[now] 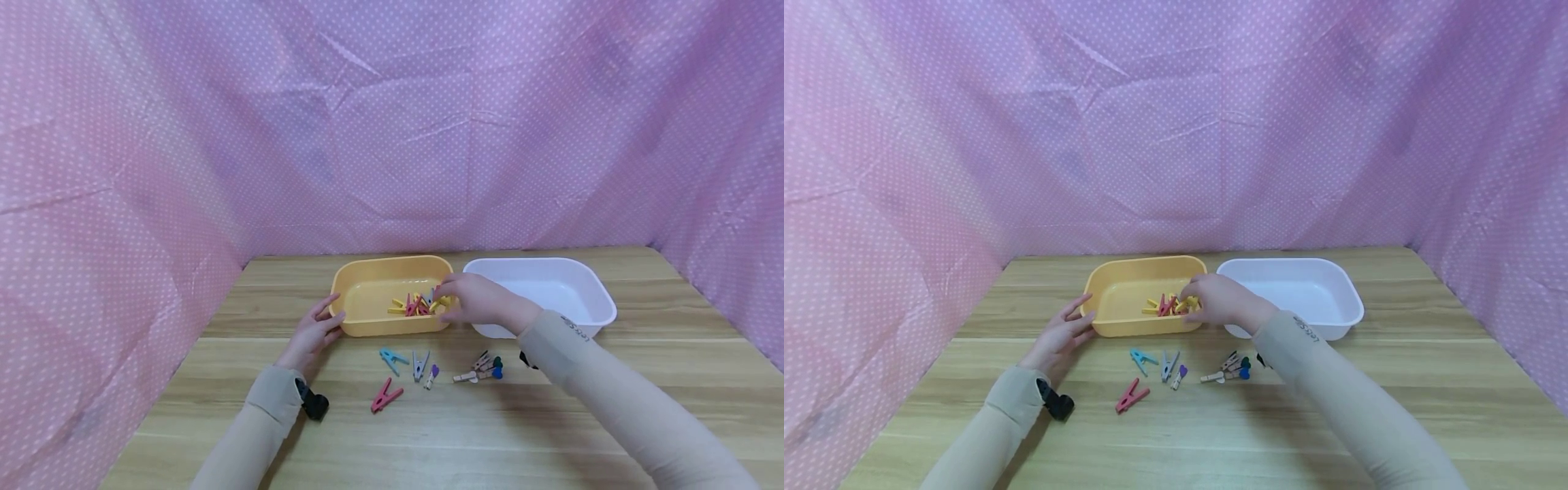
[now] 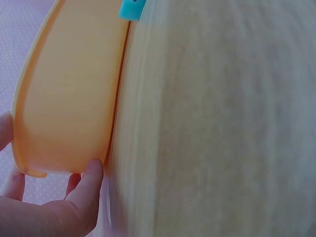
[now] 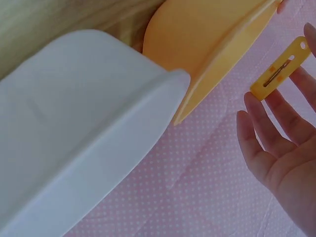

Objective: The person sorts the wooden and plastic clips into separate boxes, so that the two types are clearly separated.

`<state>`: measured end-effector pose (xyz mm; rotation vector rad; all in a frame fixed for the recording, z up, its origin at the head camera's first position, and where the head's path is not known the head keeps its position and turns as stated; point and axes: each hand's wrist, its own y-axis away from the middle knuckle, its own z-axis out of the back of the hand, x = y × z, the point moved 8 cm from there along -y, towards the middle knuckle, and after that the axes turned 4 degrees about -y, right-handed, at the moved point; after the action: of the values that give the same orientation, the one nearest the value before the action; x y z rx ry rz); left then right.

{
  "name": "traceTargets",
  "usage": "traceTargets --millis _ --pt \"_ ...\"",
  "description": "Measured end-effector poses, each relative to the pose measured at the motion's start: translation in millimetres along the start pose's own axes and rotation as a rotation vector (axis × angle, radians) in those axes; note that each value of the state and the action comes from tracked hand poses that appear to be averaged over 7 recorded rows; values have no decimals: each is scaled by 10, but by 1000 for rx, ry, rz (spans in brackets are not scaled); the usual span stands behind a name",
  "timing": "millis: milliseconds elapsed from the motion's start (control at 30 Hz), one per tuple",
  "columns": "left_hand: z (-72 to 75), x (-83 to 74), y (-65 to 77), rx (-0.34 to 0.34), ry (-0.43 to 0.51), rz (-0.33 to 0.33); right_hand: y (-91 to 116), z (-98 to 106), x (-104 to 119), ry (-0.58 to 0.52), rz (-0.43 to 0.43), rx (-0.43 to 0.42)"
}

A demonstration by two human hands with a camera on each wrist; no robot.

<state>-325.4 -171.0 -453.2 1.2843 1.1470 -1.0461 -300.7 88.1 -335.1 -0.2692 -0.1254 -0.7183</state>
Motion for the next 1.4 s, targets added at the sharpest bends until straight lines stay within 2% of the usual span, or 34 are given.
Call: traceTargets --millis 467,733,1133,1400 --pt "4 -3 22 2 -11 14 -216 104 -192 -10 -95 19" --pt "0 -12 32 -9 -9 8 -267 81 -285 -28 -157 22" --pt "-4 -10 61 -13 -12 14 -401 23 -313 -3 -163 45" --pt "-4 -9 63 -12 -16 15 -471 -91 -400 22 -204 75"
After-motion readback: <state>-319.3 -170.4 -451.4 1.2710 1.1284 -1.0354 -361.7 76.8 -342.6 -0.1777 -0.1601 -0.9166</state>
